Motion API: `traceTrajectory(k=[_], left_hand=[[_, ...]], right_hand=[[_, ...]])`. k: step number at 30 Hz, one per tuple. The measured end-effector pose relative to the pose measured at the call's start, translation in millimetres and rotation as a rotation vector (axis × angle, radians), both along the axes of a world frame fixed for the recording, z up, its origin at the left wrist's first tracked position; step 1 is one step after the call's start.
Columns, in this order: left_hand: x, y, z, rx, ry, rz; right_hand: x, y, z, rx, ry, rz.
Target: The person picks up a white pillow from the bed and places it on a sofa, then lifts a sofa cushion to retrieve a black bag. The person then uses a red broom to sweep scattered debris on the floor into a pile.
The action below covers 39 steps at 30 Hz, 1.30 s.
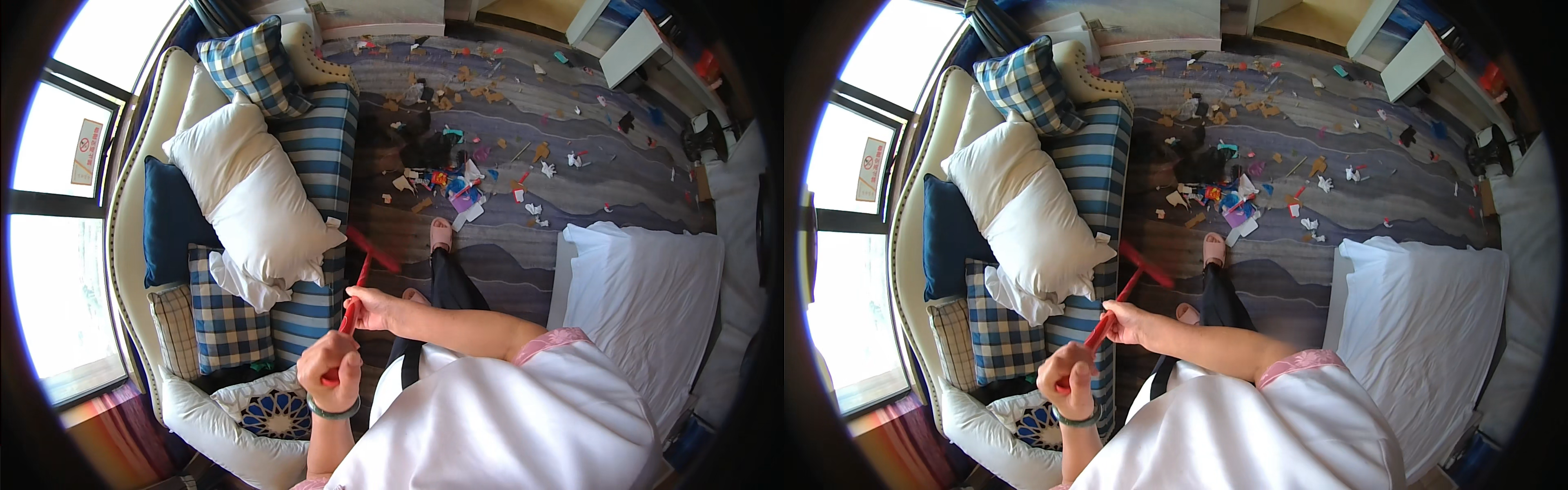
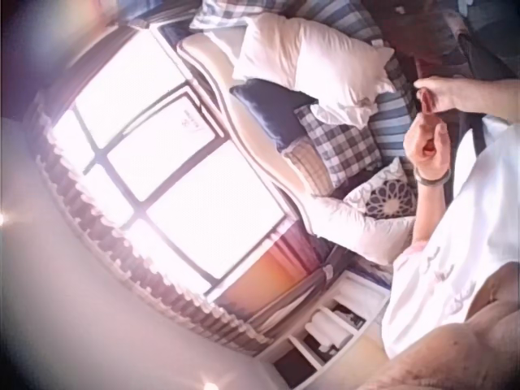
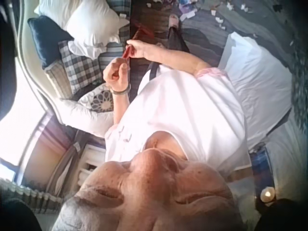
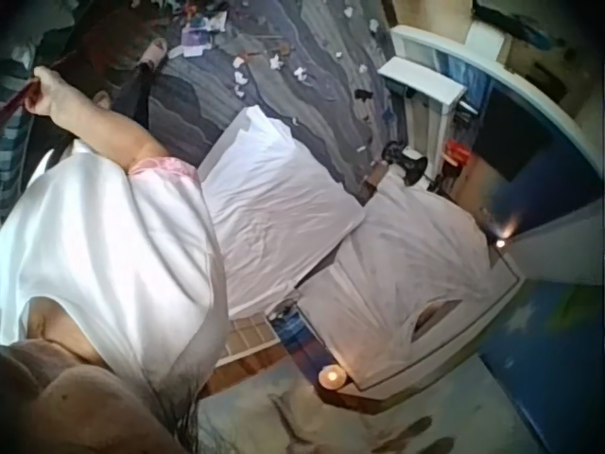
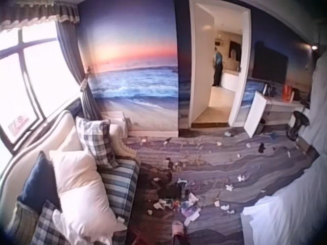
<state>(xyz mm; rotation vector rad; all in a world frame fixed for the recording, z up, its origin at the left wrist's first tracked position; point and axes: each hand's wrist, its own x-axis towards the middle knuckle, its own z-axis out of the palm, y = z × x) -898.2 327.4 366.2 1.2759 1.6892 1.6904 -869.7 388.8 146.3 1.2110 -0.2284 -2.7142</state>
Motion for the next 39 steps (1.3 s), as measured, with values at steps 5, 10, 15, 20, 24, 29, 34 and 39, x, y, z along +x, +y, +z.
traceTrajectory(k=[5,10,15,20,24,29,34,39], left_hand=[[-20.9,54.8,-29.1,-0.146,-0.157,0.149],[-44.4,144.3,-38.4,-0.126,-0.275,0.188],[-58.2,228.1,-38.8,-0.013,-0.27,0.152],[-65.6,266.3,-48.9,0.028,-0.22,0.176],[-62.0,271.8,-41.7,0.11,-0.158,0.193],[-69.2,259.6,-11.7,0.055,-0.147,0.188],[-93.7,273.9,-20.4,-0.11,-0.194,0.235],[-148.2,299.9,-40.8,-0.084,-0.247,0.182]], right_hand=[[-18.9,30.6,-47.2,-0.252,0.029,0.012],[-43.3,137.9,-61.7,-0.11,-0.033,0.132],[-54.1,239.0,-50.9,0.057,-0.045,0.077],[-61.1,314.3,-44.9,0.302,-0.13,0.019],[-62.1,326.9,-32.0,0.358,-0.1,0.004],[-61.8,305.4,-0.2,0.207,-0.043,0.104],[-90.5,299.7,-20.2,0.154,-0.131,0.225],[-145.8,339.6,-53.0,0.27,-0.19,0.075]])
